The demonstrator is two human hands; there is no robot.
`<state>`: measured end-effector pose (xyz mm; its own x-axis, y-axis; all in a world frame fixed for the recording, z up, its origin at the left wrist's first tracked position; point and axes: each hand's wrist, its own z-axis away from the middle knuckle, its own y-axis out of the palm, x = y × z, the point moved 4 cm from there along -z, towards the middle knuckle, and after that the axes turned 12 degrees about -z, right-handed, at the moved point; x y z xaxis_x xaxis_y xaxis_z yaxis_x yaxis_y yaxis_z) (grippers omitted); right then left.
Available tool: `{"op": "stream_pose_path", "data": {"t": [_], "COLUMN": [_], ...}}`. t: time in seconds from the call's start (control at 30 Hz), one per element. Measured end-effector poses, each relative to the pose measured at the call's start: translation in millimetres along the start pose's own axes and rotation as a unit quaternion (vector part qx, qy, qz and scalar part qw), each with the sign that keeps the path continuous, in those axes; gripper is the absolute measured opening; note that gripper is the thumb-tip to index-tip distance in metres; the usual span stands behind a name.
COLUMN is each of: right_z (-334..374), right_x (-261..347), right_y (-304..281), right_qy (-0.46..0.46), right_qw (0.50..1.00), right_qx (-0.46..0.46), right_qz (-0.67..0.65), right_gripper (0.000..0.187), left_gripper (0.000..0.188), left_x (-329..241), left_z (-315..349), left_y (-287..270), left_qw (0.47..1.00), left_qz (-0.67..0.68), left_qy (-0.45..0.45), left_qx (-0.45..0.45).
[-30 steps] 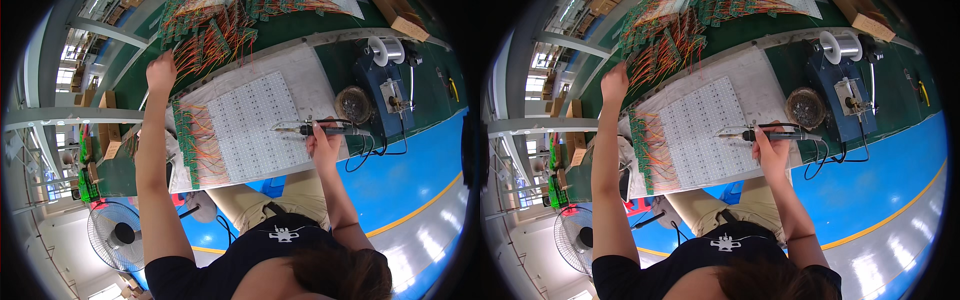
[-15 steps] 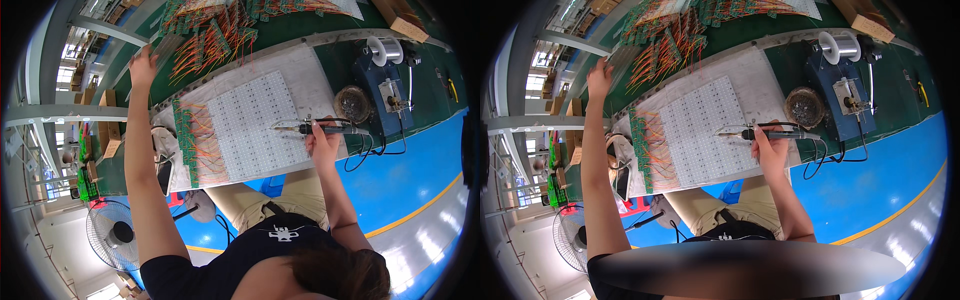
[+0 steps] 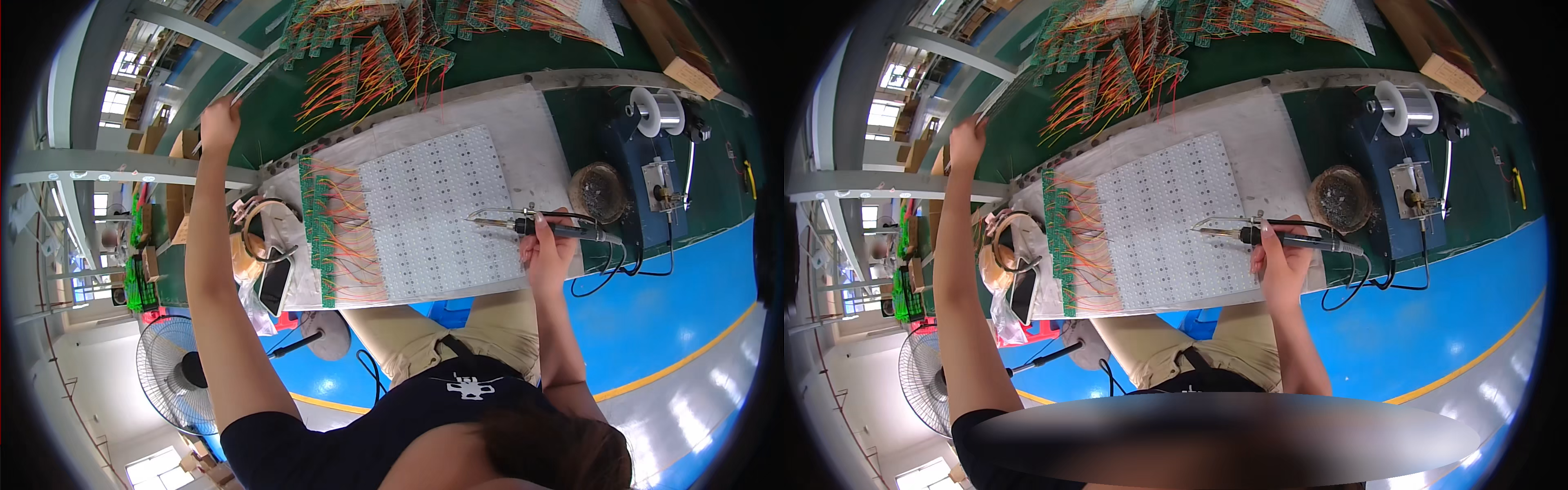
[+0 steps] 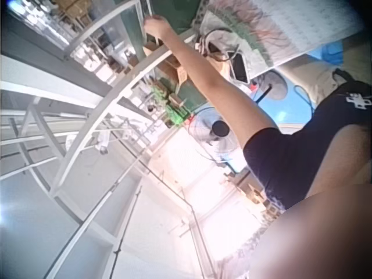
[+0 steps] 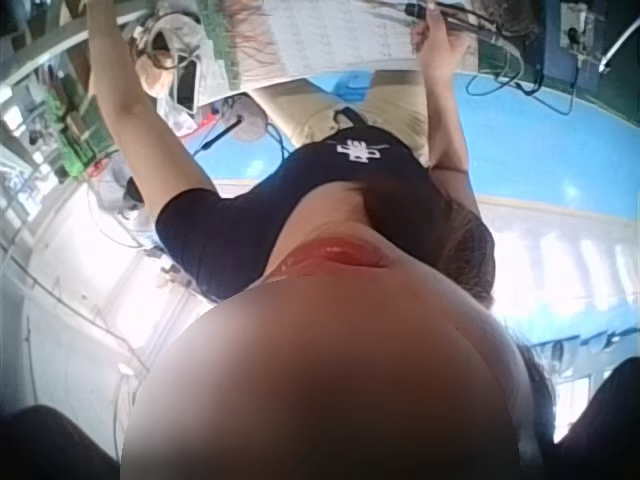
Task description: The person solders individual red and yellow electrical wires to an LED light panel array using a soldering iron.
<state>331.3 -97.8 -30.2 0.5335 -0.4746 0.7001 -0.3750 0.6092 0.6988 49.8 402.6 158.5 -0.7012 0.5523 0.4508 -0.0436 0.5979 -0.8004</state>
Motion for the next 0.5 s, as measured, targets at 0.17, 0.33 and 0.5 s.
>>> {"op": "stream_pose_path", "data": {"t": [0.17,0.33,0.5], "right_z": [0,1,1], "right_x": [1,0,3], "right_y": [-3,0,0], "right_qy": [-0.02,-0.027,-0.021], "right_qw": [1.0,0.998,0.998], "right_qx": [-0.009,-0.023,-0.033], "right_qz": [0.021,0.046,0.051], "right_gripper": [0.015,0.014,0.017], "left_gripper": [0.028,0.042,0.047], "left_x": [0,10,18], "left_z": [26,49,70], "left_y": [28,68,91], "left_qw": [0.997,0.999,0.997], "left_qz": [0.031,0.031,0.025], "left_qy": [-0.068,-0.04,-0.07], "left_qx": [-0.009,-0.004,-0.018]}}
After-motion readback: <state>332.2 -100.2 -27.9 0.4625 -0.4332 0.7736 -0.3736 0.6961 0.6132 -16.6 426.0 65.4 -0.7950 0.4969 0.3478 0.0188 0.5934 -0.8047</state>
